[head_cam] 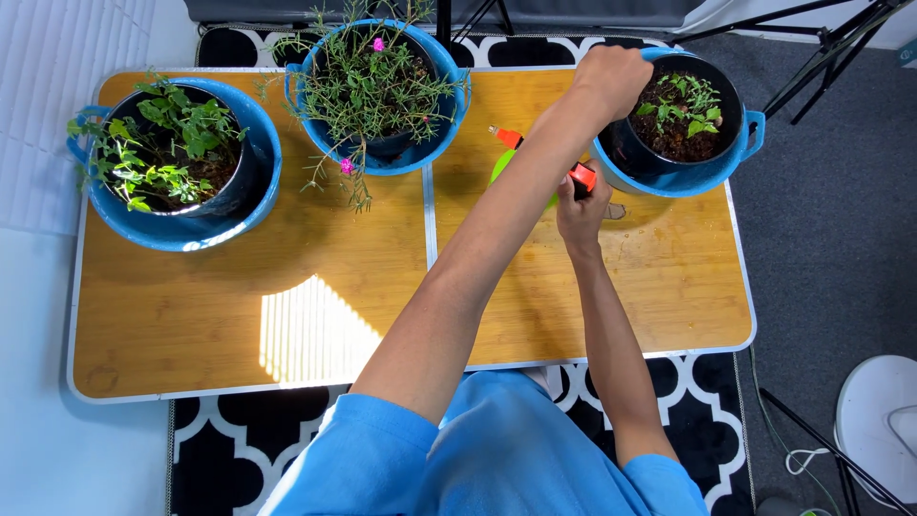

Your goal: The recorder is assembling a manual pressure garden sprayer by attaching the wand and nozzle components.

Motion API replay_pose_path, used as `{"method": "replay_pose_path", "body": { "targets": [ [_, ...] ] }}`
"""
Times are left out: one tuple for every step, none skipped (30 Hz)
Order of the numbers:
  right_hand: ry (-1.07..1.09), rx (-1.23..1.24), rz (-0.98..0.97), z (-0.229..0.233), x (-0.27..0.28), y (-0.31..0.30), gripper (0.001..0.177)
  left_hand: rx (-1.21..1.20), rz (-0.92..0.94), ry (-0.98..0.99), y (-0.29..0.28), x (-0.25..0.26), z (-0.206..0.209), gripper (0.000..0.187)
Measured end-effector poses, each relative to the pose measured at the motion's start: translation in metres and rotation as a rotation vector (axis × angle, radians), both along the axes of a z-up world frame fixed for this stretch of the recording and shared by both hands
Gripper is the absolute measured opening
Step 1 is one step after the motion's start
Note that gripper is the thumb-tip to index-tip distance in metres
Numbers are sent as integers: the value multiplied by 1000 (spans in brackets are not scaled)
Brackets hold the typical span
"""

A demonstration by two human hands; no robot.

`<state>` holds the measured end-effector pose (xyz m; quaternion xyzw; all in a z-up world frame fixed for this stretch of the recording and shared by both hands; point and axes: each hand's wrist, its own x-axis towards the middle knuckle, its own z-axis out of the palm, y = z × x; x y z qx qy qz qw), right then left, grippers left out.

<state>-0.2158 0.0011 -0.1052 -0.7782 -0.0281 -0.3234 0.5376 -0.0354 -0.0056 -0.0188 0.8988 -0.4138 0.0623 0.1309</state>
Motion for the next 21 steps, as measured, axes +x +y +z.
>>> {"method": "replay_pose_path", "body": {
  "targets": [
    [4,-12,-8,0,0,0,56,8,5,11,0,-1,-4,13],
    [7,-24,-17,0,0,0,55,15,11,22,1,-1,-7,14],
    [7,-26,-17,0,0,0,55,13,10,22,0,-1,-12,14],
    [22,-27,-21,1,0,0,52,44,2,34,0,-1,-16,14],
    [36,-28,-25,1,0,0,50,74,-7,46,-1,-1,-20,14],
    [35,-30,-26,0,1,-1,50,72,-8,45,-2,-1,-21,14],
    [26,-28,-28,-1,1,-1,49,79,-6,50,-2,-1,-21,15],
    [17,-25,-31,-2,1,-2,48,86,-4,54,-2,-2,-22,15],
    [19,-26,-33,0,1,-2,48,86,-6,56,0,-2,-20,15],
    [30,-39,-31,2,1,-2,46,101,-9,57,1,-2,-18,16],
    [43,-51,-30,3,-1,-1,44,117,-13,59,2,-3,-16,17],
    [47,-50,-33,6,-2,-2,44,118,-15,62,3,-3,-15,17],
    [43,-51,-28,9,-1,0,46,62,-12,66,6,-1,-13,16],
    [39,-53,-23,12,-1,1,48,5,-8,70,9,1,-11,15],
    [41,-52,-26,12,-1,-1,48,6,-10,72,10,-1,-6,15],
    [56,-82,-44,12,0,-4,48,-40,2,58,10,-2,-1,12],
    [68,-112,-61,13,3,-6,49,-85,16,41,12,-1,6,12],
    [65,-110,-62,13,6,-9,49,-83,15,38,12,-2,15,12],
    [26,-111,-54,12,7,-10,51,-15,32,77,14,-5,21,15],
    [-13,-112,-46,11,9,-11,54,52,49,116,16,-7,28,21],
    [-13,-108,-45,11,9,-11,54,55,51,117,55,-15,25,21]
  ]
}}
